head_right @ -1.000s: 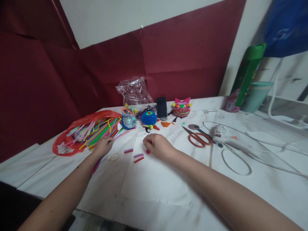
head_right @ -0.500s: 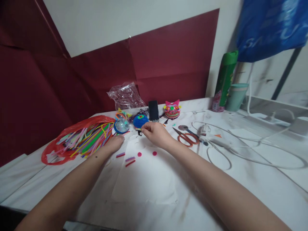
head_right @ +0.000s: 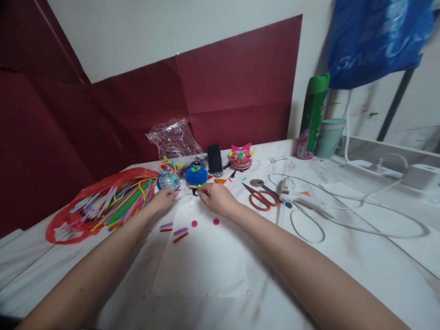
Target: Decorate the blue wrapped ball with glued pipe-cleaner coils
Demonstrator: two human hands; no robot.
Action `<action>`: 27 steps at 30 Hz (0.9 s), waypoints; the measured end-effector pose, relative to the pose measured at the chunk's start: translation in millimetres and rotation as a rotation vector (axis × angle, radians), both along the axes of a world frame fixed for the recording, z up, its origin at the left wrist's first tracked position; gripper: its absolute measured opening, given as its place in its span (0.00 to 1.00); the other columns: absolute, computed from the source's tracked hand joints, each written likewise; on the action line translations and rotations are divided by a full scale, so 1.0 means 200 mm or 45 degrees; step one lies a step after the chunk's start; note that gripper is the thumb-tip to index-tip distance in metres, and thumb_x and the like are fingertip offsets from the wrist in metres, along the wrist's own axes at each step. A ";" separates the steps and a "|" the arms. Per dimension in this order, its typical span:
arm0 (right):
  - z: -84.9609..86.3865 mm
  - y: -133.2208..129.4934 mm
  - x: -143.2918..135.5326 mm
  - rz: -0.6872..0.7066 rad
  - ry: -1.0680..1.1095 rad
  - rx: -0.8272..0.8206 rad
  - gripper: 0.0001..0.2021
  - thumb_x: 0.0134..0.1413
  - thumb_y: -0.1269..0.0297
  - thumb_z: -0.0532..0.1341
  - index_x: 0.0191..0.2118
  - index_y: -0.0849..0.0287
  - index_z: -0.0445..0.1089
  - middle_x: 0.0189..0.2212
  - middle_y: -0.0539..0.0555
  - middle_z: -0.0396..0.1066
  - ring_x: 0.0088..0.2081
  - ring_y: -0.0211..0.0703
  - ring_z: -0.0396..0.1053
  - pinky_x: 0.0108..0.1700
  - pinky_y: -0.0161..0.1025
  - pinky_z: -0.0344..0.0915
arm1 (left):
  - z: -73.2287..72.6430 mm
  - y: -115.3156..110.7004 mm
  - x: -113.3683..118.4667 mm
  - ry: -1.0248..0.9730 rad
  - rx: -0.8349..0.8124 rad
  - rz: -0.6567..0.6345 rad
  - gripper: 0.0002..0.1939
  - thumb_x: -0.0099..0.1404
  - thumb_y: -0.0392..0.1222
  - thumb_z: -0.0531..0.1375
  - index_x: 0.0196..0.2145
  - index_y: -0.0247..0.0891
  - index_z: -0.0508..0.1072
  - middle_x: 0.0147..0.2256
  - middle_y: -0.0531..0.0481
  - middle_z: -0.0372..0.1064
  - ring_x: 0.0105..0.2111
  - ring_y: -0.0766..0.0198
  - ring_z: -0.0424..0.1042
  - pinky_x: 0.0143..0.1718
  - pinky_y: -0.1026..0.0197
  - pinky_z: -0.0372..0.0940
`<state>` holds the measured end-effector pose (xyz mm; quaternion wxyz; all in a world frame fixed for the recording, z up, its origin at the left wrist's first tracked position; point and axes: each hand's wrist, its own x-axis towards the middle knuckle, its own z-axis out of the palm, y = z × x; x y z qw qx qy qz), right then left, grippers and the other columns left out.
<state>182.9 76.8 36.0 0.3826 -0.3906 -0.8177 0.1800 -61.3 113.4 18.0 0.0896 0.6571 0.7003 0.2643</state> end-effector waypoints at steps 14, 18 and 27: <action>-0.23 0.06 -0.12 0.017 0.025 -0.064 0.18 0.49 0.71 0.61 0.48 0.61 0.67 0.36 0.56 0.70 0.31 0.37 0.67 0.37 0.35 0.63 | 0.00 -0.22 0.12 -0.600 -0.012 -0.398 0.09 0.48 0.44 0.59 0.25 0.36 0.68 0.22 0.55 0.65 0.23 0.66 0.65 0.26 0.65 0.61; -0.23 0.02 -0.15 0.087 -0.135 0.066 0.05 0.53 0.67 0.60 0.30 0.59 0.73 0.29 0.53 0.70 0.39 0.40 0.65 0.43 0.33 0.61 | 0.02 -0.27 0.14 -0.372 0.005 -0.408 0.11 0.49 0.49 0.58 0.27 0.39 0.72 0.25 0.51 0.71 0.27 0.60 0.68 0.29 0.61 0.64; -0.25 0.05 -0.14 0.117 -0.368 0.337 0.05 0.47 0.74 0.59 0.31 0.59 0.70 0.30 0.53 0.67 0.38 0.44 0.64 0.37 0.34 0.61 | -0.04 -0.24 0.21 0.139 0.679 -0.767 0.09 0.54 0.46 0.55 0.21 0.51 0.74 0.24 0.54 0.74 0.29 0.57 0.71 0.37 0.55 0.63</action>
